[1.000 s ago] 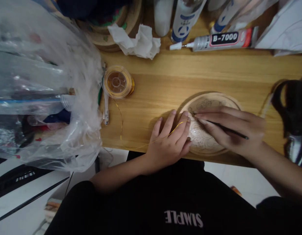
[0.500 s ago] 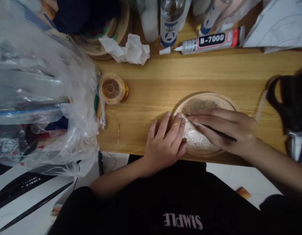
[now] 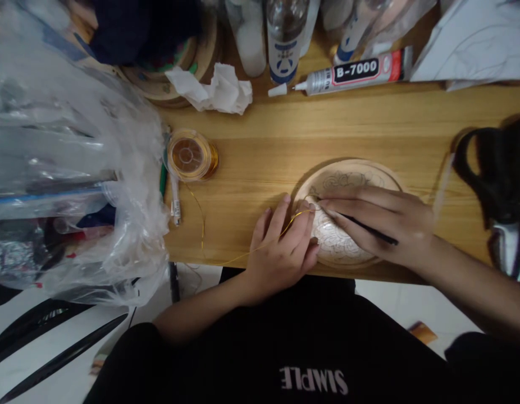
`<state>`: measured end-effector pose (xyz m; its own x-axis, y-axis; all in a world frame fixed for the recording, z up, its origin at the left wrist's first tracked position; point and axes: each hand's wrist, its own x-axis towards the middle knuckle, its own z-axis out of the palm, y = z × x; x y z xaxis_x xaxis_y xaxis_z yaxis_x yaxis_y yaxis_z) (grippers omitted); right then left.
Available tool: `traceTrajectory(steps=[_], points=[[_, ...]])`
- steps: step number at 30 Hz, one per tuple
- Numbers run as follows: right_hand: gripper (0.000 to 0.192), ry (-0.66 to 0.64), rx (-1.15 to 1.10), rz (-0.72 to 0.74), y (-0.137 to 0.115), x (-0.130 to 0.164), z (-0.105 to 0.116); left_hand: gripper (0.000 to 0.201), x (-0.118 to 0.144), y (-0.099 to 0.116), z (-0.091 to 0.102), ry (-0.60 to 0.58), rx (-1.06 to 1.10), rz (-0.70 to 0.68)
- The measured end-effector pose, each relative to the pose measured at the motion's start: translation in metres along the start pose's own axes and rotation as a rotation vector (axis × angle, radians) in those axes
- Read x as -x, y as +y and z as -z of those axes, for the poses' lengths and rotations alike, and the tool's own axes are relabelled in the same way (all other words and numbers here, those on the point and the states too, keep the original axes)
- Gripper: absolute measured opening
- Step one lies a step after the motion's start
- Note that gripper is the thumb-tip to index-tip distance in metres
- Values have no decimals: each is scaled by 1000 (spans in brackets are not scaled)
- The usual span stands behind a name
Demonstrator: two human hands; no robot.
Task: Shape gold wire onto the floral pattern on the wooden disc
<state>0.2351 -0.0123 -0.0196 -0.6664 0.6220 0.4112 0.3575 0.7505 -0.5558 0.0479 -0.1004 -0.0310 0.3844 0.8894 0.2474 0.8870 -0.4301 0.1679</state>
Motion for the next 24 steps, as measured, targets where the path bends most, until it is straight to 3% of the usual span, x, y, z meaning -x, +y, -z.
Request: traceTrajectory(steps=[17, 24], points=[[33, 17, -97, -52, 0, -4, -3, 48, -1, 0, 0, -4, 4, 6], [24, 59, -190, -240, -2, -7, -1, 48, -1, 0, 1, -17, -2, 10]])
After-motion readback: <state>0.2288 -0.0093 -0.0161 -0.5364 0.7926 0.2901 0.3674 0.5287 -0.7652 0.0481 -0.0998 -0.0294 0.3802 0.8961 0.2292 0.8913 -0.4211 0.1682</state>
